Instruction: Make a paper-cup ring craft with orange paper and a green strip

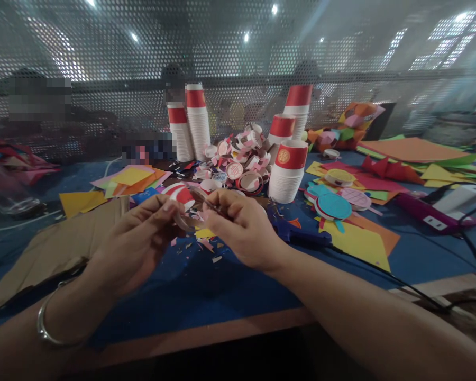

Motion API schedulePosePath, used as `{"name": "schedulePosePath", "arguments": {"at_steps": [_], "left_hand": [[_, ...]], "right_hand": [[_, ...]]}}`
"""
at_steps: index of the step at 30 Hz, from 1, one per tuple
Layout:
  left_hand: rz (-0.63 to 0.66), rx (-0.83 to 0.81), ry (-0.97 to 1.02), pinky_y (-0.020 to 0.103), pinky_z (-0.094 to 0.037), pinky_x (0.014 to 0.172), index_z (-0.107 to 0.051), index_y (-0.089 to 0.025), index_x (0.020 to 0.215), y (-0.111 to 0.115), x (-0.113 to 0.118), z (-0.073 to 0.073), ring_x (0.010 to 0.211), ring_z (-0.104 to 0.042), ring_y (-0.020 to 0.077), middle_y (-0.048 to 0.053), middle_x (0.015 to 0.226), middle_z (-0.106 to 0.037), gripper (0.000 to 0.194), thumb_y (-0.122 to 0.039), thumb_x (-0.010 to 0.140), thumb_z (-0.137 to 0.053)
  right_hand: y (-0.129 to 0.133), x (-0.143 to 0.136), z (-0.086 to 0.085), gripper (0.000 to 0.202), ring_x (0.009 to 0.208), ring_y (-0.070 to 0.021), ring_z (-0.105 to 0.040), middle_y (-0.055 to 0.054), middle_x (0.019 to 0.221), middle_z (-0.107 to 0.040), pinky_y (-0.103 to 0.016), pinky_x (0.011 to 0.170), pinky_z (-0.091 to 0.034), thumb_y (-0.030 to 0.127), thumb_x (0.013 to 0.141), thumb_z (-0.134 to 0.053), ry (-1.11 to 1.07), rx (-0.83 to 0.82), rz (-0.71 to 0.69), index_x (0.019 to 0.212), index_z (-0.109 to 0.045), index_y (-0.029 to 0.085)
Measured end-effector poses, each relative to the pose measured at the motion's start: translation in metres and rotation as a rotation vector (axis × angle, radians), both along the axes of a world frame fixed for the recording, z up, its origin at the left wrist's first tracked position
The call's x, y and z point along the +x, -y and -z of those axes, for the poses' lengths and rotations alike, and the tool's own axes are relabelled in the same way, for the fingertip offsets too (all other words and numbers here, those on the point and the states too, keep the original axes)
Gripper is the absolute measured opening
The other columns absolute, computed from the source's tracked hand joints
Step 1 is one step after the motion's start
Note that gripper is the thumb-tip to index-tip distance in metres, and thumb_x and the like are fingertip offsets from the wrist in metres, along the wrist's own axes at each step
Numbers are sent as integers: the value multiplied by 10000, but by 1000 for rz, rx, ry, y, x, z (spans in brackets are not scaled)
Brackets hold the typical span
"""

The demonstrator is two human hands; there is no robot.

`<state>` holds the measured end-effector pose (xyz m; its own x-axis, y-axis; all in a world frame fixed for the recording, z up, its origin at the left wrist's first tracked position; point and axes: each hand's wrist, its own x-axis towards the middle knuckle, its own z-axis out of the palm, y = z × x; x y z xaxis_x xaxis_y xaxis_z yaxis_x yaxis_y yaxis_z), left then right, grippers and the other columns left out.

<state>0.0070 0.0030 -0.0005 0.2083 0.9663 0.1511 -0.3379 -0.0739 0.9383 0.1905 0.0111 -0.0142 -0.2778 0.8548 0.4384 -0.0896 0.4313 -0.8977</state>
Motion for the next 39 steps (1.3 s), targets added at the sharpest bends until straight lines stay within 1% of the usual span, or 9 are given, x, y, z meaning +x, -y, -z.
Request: {"name": "schedulePosePath", "arguments": {"at_steps": [4, 8, 14, 18, 21, 26, 31, 34, 39], "left_hand": [[-14, -147, 145, 210, -551, 627, -763, -178, 802, -3, -3, -7, 692, -629, 128, 14, 776, -714, 134, -270, 834, -855], [-21, -205, 185, 229, -574, 618, -750, -167, 766, -2, -3, -12, 673, -622, 140, 24, 762, -695, 140, -253, 874, -776], [62, -154, 192, 238, -580, 686, -729, -163, 728, 5, -5, -14, 700, -647, 156, 45, 761, -693, 145, -177, 861, -672], [131, 26, 28, 273, -547, 806, -769, -200, 799, 11, -10, -8, 823, -637, 184, 53, 857, -704, 79, -173, 832, -702], [159, 117, -97, 261, -504, 832, -779, -223, 815, 12, -13, -6, 883, -591, 188, 48, 901, -679, 42, -230, 839, -745], [104, 46, -141, 251, -532, 781, -753, -206, 783, 9, -16, -10, 843, -600, 183, 59, 886, -673, 191, -376, 867, -773], [-70, 14, -301, 215, -561, 565, -728, -217, 945, 0, -25, -16, 670, -670, 165, 45, 799, -730, 206, -337, 840, -857], [-107, 63, -407, 230, -591, 551, -730, -195, 973, -5, -31, -18, 603, -714, 182, 65, 740, -768, 263, -362, 827, -871], [-95, 113, -542, 230, -600, 555, -749, -189, 958, -9, -37, -23, 586, -728, 179, 65, 747, -781, 280, -380, 801, -880]], "right_hand": [[-8, 4, 5, 285, 486, -78, -223, 95, 593, -308, -249, 432, -176, 375, 932, -681, -181, -99, 109, 758, -505, 234], [-15, 4, 6, 368, 491, -70, -215, 100, 597, -323, -247, 429, -162, 475, 877, -784, -202, -153, 205, 770, -539, 223], [-10, -1, 0, 431, 478, -72, -218, 117, 568, -336, -255, 428, -149, 590, 839, -794, -142, -313, 100, 930, -638, 199], [-7, -1, -2, 437, 467, -68, -193, 122, 559, -319, -256, 426, -124, 591, 825, -811, -141, -375, 3, 913, -661, 190], [-8, 0, -2, 409, 479, -67, -208, 111, 581, -361, -251, 431, -160, 543, 799, -852, -156, -370, 5, 896, -662, 195], [-9, 4, -5, 351, 536, -76, -378, 33, 735, -573, -239, 461, -275, 499, 844, -822, -103, -335, 39, 935, -696, 184], [-9, 9, -8, 358, 528, -74, -347, 53, 679, -520, -233, 464, -279, 508, 851, -816, 28, -293, 47, 865, -674, 180], [-9, 10, -8, 365, 558, -84, -411, 49, 669, -528, -238, 512, -345, 519, 861, -802, 69, -285, 50, 837, -677, 177], [-9, 10, -7, 405, 690, -140, -573, -11, 810, -663, -278, 622, -460, 566, 844, -797, 80, -310, 26, 925, -712, 178]]}}
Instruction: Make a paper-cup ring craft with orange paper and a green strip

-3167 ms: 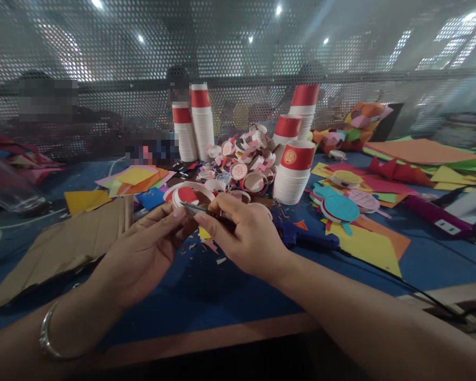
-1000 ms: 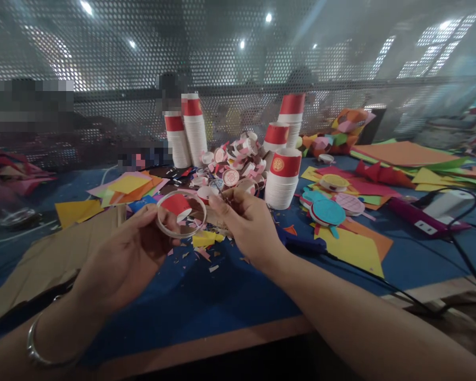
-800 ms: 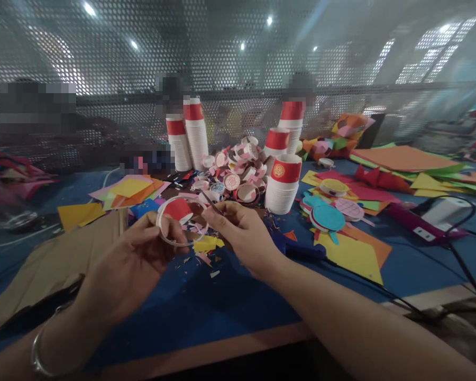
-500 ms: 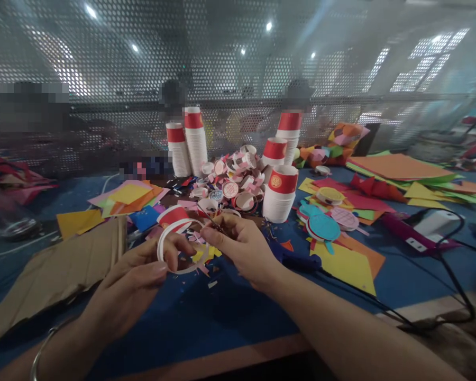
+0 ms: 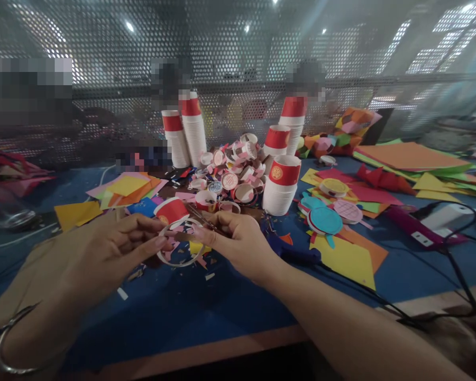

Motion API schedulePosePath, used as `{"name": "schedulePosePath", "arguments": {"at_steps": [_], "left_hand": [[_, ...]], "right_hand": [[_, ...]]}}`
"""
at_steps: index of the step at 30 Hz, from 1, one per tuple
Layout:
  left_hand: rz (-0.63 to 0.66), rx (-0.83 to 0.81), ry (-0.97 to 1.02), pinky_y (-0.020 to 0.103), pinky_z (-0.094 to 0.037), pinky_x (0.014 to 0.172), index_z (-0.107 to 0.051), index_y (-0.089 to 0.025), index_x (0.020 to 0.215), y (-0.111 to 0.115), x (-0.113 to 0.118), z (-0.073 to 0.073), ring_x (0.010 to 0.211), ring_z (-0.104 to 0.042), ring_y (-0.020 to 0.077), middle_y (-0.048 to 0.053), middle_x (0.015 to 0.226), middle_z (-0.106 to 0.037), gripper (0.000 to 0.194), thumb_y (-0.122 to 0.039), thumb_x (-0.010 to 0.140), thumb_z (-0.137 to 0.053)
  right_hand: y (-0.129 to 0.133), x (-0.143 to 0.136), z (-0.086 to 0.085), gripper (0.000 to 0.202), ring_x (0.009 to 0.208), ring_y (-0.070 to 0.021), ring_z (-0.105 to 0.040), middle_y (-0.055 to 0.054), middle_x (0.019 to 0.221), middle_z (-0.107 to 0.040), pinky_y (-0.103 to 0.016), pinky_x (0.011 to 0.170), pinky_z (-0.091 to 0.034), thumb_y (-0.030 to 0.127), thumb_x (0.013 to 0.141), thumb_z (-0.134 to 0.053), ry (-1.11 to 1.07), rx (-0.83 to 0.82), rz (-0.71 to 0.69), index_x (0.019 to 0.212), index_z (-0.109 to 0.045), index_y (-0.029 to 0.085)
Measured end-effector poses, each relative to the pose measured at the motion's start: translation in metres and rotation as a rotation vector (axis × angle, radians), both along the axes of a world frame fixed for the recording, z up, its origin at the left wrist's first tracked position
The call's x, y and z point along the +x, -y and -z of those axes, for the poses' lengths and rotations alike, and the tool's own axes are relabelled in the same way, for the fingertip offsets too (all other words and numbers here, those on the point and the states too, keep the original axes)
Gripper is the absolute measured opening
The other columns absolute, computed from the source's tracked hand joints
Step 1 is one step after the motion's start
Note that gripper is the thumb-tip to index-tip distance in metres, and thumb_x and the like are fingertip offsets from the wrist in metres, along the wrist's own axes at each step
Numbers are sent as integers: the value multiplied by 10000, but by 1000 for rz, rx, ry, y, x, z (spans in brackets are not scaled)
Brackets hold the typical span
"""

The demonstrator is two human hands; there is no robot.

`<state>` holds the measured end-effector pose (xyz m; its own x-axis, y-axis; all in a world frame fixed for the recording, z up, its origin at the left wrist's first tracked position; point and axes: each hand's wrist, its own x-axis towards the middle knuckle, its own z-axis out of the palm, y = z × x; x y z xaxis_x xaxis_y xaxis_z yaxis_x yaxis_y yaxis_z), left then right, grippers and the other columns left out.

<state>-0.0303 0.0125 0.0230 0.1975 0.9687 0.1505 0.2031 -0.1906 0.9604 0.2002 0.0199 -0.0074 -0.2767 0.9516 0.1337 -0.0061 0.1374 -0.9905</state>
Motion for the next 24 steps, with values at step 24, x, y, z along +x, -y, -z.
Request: {"name": "schedulePosePath", "arguments": {"at_steps": [24], "left_hand": [[-174, 255, -1193, 341, -379, 596, -716, -283, 834, -12, -46, -20, 607, -638, 252, 44, 724, -704, 300, -483, 958, -530]], "right_hand": [[-3, -2, 8, 253, 643, -152, -512, 5, 706, -618, -303, 600, -353, 394, 951, -605, 552, 263, 33, 801, -652, 196]]}}
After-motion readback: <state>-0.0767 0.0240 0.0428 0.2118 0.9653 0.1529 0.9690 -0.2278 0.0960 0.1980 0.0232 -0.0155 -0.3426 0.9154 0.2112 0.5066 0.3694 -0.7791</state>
